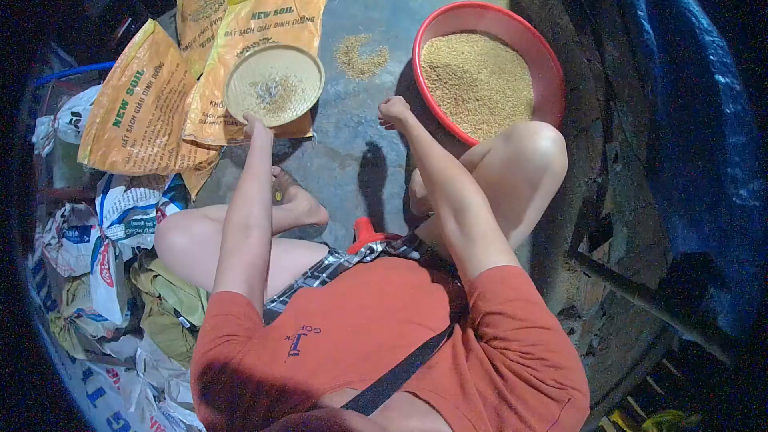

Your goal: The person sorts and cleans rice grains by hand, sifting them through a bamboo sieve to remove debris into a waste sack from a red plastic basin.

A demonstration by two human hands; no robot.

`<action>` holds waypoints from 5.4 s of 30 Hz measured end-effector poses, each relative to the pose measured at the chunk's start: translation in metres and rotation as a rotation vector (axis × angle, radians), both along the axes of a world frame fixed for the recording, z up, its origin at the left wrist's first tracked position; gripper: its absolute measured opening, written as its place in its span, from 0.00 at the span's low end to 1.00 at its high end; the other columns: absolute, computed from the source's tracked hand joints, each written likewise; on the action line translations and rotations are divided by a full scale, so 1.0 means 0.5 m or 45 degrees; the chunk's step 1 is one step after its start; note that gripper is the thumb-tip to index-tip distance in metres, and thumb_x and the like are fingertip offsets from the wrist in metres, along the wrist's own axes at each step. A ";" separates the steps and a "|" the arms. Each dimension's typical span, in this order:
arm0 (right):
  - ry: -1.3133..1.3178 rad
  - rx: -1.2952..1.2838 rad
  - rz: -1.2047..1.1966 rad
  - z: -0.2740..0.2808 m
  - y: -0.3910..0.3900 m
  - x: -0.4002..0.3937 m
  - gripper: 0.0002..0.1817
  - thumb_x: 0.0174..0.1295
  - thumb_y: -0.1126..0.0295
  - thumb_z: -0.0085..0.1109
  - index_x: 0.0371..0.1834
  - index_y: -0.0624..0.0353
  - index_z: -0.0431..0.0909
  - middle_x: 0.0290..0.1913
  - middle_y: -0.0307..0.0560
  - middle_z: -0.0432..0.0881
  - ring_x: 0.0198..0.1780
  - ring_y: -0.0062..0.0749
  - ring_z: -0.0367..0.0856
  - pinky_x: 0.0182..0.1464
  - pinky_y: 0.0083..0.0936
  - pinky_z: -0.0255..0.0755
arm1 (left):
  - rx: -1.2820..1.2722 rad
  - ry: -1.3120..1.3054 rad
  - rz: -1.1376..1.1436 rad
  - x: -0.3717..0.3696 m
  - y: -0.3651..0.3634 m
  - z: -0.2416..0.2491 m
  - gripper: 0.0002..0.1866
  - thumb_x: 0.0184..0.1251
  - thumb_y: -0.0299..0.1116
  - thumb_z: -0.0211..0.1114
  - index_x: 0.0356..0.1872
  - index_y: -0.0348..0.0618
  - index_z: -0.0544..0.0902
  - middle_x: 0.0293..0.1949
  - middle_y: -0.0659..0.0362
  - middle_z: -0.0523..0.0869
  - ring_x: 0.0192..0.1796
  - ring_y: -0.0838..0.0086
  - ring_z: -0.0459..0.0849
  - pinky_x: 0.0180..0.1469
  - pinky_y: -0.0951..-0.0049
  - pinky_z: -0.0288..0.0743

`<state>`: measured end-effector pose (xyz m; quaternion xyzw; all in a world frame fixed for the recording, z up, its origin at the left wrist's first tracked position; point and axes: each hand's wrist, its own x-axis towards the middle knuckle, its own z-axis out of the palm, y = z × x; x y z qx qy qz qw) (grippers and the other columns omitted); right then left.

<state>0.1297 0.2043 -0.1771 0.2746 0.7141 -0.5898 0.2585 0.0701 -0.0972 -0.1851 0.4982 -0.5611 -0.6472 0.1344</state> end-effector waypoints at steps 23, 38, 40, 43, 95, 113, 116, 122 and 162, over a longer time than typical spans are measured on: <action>0.115 0.399 0.351 -0.107 -0.031 -0.110 0.13 0.48 0.69 0.42 0.30 0.61 0.76 0.24 0.52 0.78 0.25 0.36 0.78 0.31 0.29 0.72 | -0.809 -0.241 -0.406 -0.022 -0.007 -0.137 0.24 0.44 0.33 0.64 0.44 0.33 0.70 0.40 0.47 0.76 0.44 0.59 0.75 0.47 0.67 0.66; 0.099 0.608 0.427 -0.100 -0.005 -0.107 0.14 0.47 0.68 0.43 0.34 0.61 0.76 0.38 0.58 0.75 0.45 0.45 0.73 0.47 0.33 0.66 | -1.488 -0.491 -0.454 -0.078 0.116 -0.039 0.36 0.44 0.40 0.61 0.54 0.42 0.55 0.50 0.47 0.59 0.53 0.56 0.59 0.51 0.56 0.55; 0.162 0.678 0.482 -0.099 -0.001 -0.105 0.14 0.47 0.69 0.43 0.35 0.61 0.76 0.39 0.58 0.75 0.45 0.45 0.72 0.48 0.33 0.65 | -1.633 -0.412 -0.551 -0.090 0.152 -0.035 0.35 0.43 0.39 0.61 0.54 0.45 0.56 0.49 0.48 0.60 0.52 0.57 0.59 0.51 0.58 0.55; 0.145 0.684 0.451 -0.098 0.005 -0.104 0.15 0.47 0.70 0.43 0.36 0.61 0.75 0.39 0.59 0.74 0.45 0.47 0.72 0.48 0.33 0.65 | -1.619 -0.016 -0.765 -0.096 0.185 -0.038 0.28 0.44 0.39 0.60 0.50 0.46 0.64 0.47 0.52 0.63 0.50 0.58 0.61 0.51 0.60 0.54; 0.175 0.253 0.055 -0.038 0.027 -0.215 0.12 0.48 0.70 0.42 0.32 0.61 0.75 0.22 0.48 0.77 0.21 0.29 0.77 0.22 0.24 0.72 | -0.135 -0.244 -4.420 0.409 0.359 -0.151 0.24 0.54 0.45 0.44 0.44 0.35 0.72 0.42 0.49 0.76 0.45 0.62 0.74 0.43 0.65 0.68; 0.195 0.545 0.214 0.028 0.037 -0.300 0.14 0.44 0.72 0.42 0.32 0.61 0.76 0.33 0.56 0.77 0.34 0.40 0.78 0.37 0.30 0.70 | -0.340 -0.344 -3.570 0.037 0.292 -0.062 0.14 0.47 0.39 0.54 0.19 0.37 0.79 0.19 0.57 0.80 0.18 0.72 0.76 0.24 0.74 0.70; 0.336 0.736 0.364 -0.010 0.036 -0.295 0.13 0.51 0.68 0.42 0.36 0.60 0.75 0.25 0.48 0.78 0.23 0.27 0.78 0.24 0.23 0.72 | -1.088 -0.238 -2.992 -0.128 0.271 0.001 0.12 0.40 0.36 0.54 0.20 0.36 0.79 0.24 0.48 0.79 0.27 0.63 0.79 0.31 0.66 0.71; 0.333 0.945 0.496 -0.043 0.023 -0.255 0.15 0.48 0.67 0.42 0.37 0.58 0.75 0.37 0.59 0.75 0.44 0.46 0.73 0.46 0.34 0.66 | -1.118 0.130 -2.038 -0.189 0.225 -0.085 0.19 0.46 0.31 0.53 0.44 0.38 0.72 0.35 0.46 0.78 0.40 0.60 0.77 0.44 0.68 0.69; -0.018 1.357 0.763 -0.171 -0.054 -0.128 0.36 0.49 0.65 0.46 0.60 0.65 0.43 0.62 0.63 0.41 0.59 0.53 0.53 0.50 0.32 0.66 | -1.857 0.498 -2.137 -0.237 0.374 -0.145 0.30 0.54 0.49 0.49 0.55 0.42 0.60 0.55 0.46 0.60 0.59 0.57 0.56 0.61 0.60 0.44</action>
